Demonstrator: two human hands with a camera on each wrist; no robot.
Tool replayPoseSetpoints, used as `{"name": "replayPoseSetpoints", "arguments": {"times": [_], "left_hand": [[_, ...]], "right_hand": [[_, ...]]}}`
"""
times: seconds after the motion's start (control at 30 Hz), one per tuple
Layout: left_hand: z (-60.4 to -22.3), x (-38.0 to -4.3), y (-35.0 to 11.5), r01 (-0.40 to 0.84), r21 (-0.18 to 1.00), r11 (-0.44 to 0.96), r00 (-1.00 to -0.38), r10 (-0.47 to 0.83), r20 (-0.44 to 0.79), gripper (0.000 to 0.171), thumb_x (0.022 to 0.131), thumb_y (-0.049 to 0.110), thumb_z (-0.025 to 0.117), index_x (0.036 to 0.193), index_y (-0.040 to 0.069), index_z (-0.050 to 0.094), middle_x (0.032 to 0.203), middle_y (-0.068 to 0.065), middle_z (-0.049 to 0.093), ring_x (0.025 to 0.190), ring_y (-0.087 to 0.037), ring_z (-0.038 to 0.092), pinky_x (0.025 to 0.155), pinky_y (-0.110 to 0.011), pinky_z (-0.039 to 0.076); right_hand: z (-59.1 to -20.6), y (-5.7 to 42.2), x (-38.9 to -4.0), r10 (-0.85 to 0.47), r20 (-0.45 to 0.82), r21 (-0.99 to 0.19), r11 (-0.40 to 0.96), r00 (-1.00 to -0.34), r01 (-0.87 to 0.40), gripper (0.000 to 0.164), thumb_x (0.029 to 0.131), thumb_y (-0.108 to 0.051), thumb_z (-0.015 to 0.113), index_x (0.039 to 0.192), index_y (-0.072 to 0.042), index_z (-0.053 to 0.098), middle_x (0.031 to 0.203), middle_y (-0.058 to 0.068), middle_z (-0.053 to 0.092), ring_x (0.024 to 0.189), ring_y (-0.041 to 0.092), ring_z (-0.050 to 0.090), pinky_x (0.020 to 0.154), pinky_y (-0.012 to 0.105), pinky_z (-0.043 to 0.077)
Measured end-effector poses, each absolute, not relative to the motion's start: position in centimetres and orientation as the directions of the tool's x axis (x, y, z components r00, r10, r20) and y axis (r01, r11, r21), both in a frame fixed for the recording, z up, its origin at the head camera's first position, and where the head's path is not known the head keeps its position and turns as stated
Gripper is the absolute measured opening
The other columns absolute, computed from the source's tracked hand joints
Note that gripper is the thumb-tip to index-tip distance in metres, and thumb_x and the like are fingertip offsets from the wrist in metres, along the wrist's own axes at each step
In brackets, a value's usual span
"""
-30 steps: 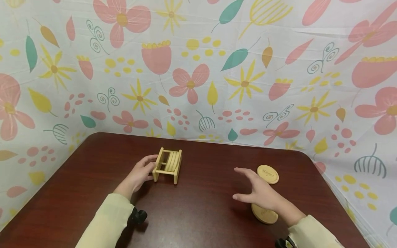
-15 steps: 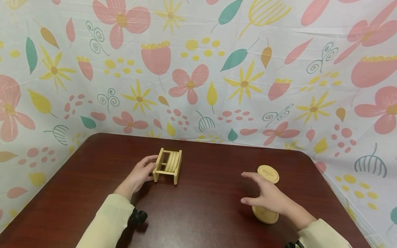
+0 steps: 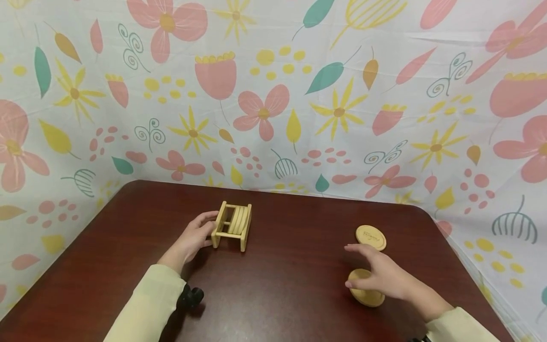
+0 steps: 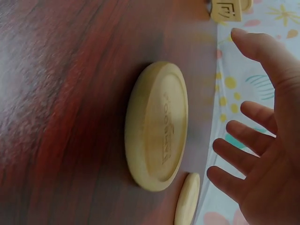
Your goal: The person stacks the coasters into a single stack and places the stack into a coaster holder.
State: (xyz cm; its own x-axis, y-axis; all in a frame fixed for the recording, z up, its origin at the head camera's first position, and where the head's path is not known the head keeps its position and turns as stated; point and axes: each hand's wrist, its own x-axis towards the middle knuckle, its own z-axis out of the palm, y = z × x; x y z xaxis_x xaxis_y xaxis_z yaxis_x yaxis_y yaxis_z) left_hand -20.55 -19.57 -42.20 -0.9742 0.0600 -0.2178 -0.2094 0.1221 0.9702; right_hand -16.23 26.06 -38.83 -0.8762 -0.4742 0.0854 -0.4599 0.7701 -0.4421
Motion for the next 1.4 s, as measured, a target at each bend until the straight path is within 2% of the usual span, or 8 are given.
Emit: {"name": "replayPoseSetpoints", "arguments": {"times": [0.2, 0.5, 0.87, 1.1, 1.4], "left_hand": [[-42.2, -20.6, -19.6, -0.209, 0.971, 0.12, -0.974, 0.057, -0.217, 0.045, 0.1, 0.023, 0.041, 0.144, 0.015, 0.035, 0.138, -0.017, 0.042, 0.121, -0.032, 0.051, 0.096, -0.045, 0.046], [-42.3, -20.6, -19.5, -0.206, 0.972, 0.116, -0.975, 0.061, -0.214, 0.045, 0.1, 0.022, 0.04, 0.144, 0.015, 0.035, 0.138, -0.017, 0.042, 0.122, -0.033, 0.05, 0.096, -0.045, 0.046], [-42.3, -20.6, -19.6, -0.202, 0.973, 0.108, -0.976, 0.065, -0.21, 0.046, 0.1, 0.022, 0.041, 0.144, 0.014, 0.034, 0.138, -0.018, 0.042, 0.122, -0.033, 0.05, 0.094, -0.044, 0.047], [-42.1, -20.4, -19.7, -0.202, 0.972, 0.12, -0.975, 0.072, -0.212, 0.046, 0.1, 0.023, 0.041, 0.145, 0.015, 0.033, 0.139, -0.018, 0.041, 0.123, -0.034, 0.048, 0.097, -0.046, 0.045], [-42.0, -20.3, -19.6, -0.203, 0.971, 0.122, -0.974, 0.076, -0.214, 0.048, 0.1, 0.024, 0.04, 0.146, 0.016, 0.031, 0.141, -0.018, 0.038, 0.126, -0.034, 0.046, 0.097, -0.047, 0.045]], "right_hand": [[-39.3, 26.7, -16.2, -0.475, 0.029, -0.422, 0.792, -0.879, -0.442, 0.08, 0.067, -0.054, 0.079, 0.128, -0.009, 0.054, 0.126, -0.001, 0.058, 0.116, 0.021, 0.055, 0.091, 0.036, 0.048], [-39.4, 27.5, -15.7, -0.493, -0.019, -0.38, 0.809, -0.87, -0.45, 0.083, 0.064, -0.057, 0.079, 0.127, -0.008, 0.055, 0.124, 0.002, 0.058, 0.114, 0.023, 0.055, 0.091, 0.038, 0.048], [-39.8, 28.1, -15.2, -0.504, -0.038, -0.286, 0.833, -0.863, -0.474, 0.09, 0.057, -0.065, 0.078, 0.125, -0.01, 0.057, 0.114, 0.0, 0.054, 0.108, 0.024, 0.052, 0.083, 0.037, 0.049], [-39.9, 28.3, -15.2, -0.491, -0.109, -0.303, 0.844, -0.864, -0.442, 0.09, 0.057, -0.061, 0.08, 0.127, -0.01, 0.056, 0.114, 0.001, 0.052, 0.107, 0.021, 0.05, 0.08, 0.033, 0.048], [-40.2, 28.5, -15.3, -0.482, -0.111, -0.304, 0.849, -0.869, -0.432, 0.089, 0.057, -0.059, 0.081, 0.128, -0.01, 0.056, 0.112, -0.001, 0.051, 0.106, 0.02, 0.049, 0.08, 0.033, 0.047]]}}
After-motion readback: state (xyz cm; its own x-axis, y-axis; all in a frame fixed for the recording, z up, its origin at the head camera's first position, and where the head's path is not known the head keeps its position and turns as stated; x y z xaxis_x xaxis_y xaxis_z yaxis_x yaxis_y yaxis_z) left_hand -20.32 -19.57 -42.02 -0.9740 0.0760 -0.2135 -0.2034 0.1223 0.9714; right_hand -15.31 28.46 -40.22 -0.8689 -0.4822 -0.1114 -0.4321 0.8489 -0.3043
